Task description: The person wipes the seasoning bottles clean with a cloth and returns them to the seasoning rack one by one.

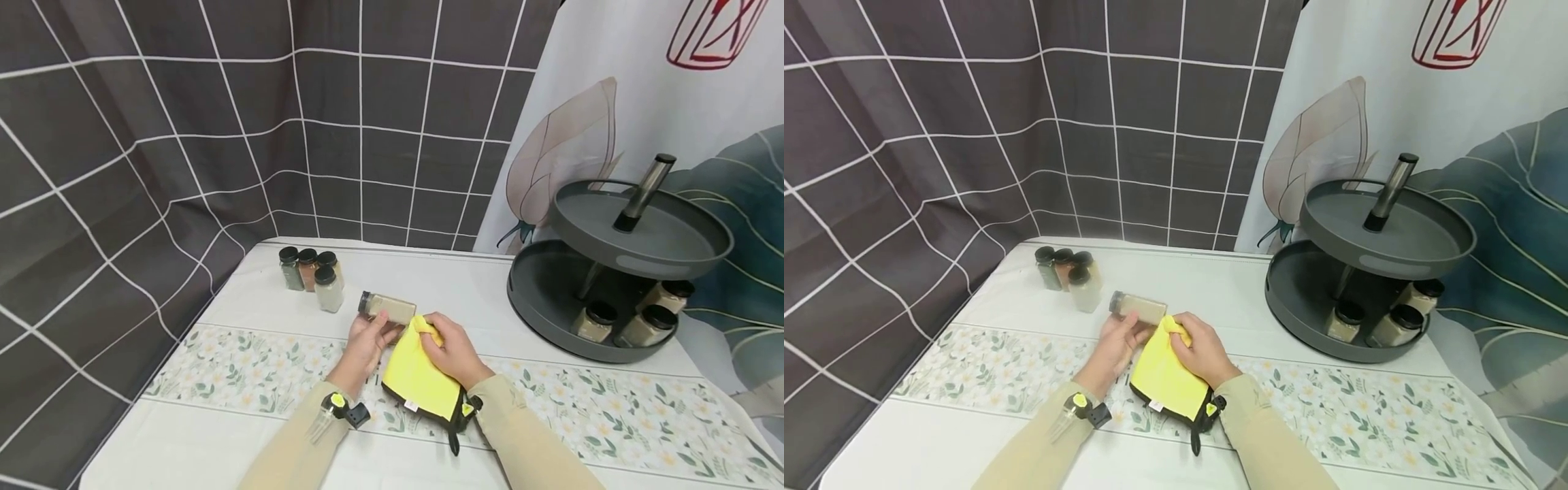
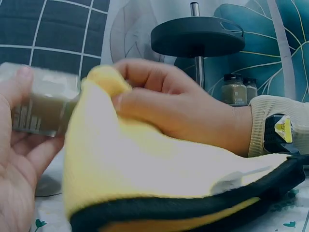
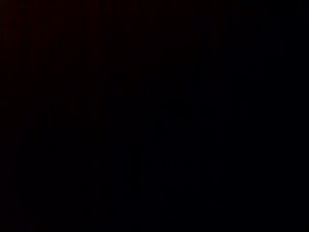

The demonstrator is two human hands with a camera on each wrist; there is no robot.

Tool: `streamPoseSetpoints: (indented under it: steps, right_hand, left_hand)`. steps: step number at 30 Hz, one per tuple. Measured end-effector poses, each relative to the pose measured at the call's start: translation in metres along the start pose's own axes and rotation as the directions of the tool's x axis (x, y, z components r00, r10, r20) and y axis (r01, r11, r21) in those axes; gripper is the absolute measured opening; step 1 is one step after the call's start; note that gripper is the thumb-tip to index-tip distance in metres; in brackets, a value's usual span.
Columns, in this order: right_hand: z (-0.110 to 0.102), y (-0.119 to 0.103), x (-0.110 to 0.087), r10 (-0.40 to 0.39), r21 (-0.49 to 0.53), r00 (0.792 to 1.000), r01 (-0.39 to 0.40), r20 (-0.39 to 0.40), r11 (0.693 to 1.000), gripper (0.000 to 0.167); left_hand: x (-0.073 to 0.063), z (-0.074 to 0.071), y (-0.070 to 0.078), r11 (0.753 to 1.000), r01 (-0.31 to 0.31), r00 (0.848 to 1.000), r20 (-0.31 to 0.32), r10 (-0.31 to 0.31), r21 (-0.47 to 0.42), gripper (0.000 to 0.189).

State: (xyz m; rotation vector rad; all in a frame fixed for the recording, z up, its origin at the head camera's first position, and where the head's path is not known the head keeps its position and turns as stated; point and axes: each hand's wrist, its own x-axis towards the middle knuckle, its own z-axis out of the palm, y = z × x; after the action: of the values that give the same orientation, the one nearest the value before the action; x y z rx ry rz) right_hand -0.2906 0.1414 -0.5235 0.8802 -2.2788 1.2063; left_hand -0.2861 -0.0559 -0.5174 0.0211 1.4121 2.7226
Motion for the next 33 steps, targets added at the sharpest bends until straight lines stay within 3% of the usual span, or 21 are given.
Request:
streamPoseSetpoints:
  steps: [3, 7, 11, 14, 17, 20, 22, 25, 27, 30, 32, 33]
  right_hand:
    - [0.0, 0.0, 0.001, -0.085, -0.048, 0.993, 0.081, -0.08, 0.996, 0.021]
    - [-0.001, -0.001, 0.002, -0.144, -0.158, 0.981, 0.123, -0.127, 0.98, 0.02]
    - [-0.001, -0.003, 0.003, -0.125, -0.241, 0.982, 0.089, -0.139, 0.966, 0.021]
    - [-0.001, -0.004, 0.003, -0.063, -0.236, 0.985, 0.025, -0.158, 0.972, 0.022]
    - [0.0, -0.004, 0.002, 0.044, -0.159, 0.982, -0.074, -0.181, 0.985, 0.022]
    - [0.0, -0.005, 0.002, 0.168, -0.015, 0.972, -0.173, -0.166, 0.985, 0.022]
    - [-0.003, -0.009, 0.003, 0.262, 0.136, 0.96, -0.247, -0.104, 0.959, 0.023]
    - [-0.006, -0.008, 0.003, 0.355, 0.334, 0.935, -0.328, -0.021, 0.884, 0.025]
    - [-0.007, -0.005, 0.004, 0.334, 0.424, 0.943, -0.301, -0.003, 0.854, 0.026]
    - [-0.008, 0.002, 0.004, 0.234, 0.5, 0.972, -0.193, -0.019, 0.844, 0.025]
    - [-0.011, 0.0, 0.004, 0.142, 0.562, 0.99, -0.129, 0.02, 0.817, 0.027]
    - [-0.011, 0.0, 0.004, 0.13, 0.591, 0.99, -0.137, 0.055, 0.795, 0.031]
  left_hand:
    - [0.0, 0.001, -0.001, 0.988, 0.011, 1.0, -0.017, -0.008, 0.157, 0.057]
    - [-0.001, 0.0, -0.004, 0.944, 0.011, 1.0, -0.002, -0.011, 0.329, 0.061]
    - [-0.002, -0.001, -0.005, 0.927, -0.013, 1.0, 0.017, 0.008, 0.374, 0.058]
    - [-0.003, -0.001, -0.004, 0.924, -0.033, 0.999, 0.034, 0.022, 0.38, 0.054]
    - [-0.004, -0.001, -0.002, 0.925, -0.066, 0.996, 0.079, 0.04, 0.375, 0.05]
    - [-0.005, -0.002, -0.001, 0.937, -0.066, 0.993, 0.11, 0.03, 0.342, 0.051]
    - [-0.006, -0.003, 0.001, 0.95, -0.042, 0.993, 0.119, 0.005, 0.308, 0.054]
    - [-0.006, -0.005, 0.002, 0.966, -0.01, 0.988, 0.15, -0.03, 0.257, 0.057]
    - [-0.007, -0.004, 0.004, 0.976, 0.014, 0.982, 0.181, -0.055, 0.217, 0.059]
    - [-0.007, -0.004, 0.004, 0.989, 0.047, 0.971, 0.225, -0.078, 0.14, 0.061]
    - [-0.008, -0.002, 0.005, 0.996, 0.069, 0.967, 0.24, -0.081, 0.056, 0.063]
    - [-0.009, -0.002, 0.005, 0.997, 0.08, 0.967, 0.242, -0.08, 0.009, 0.064]
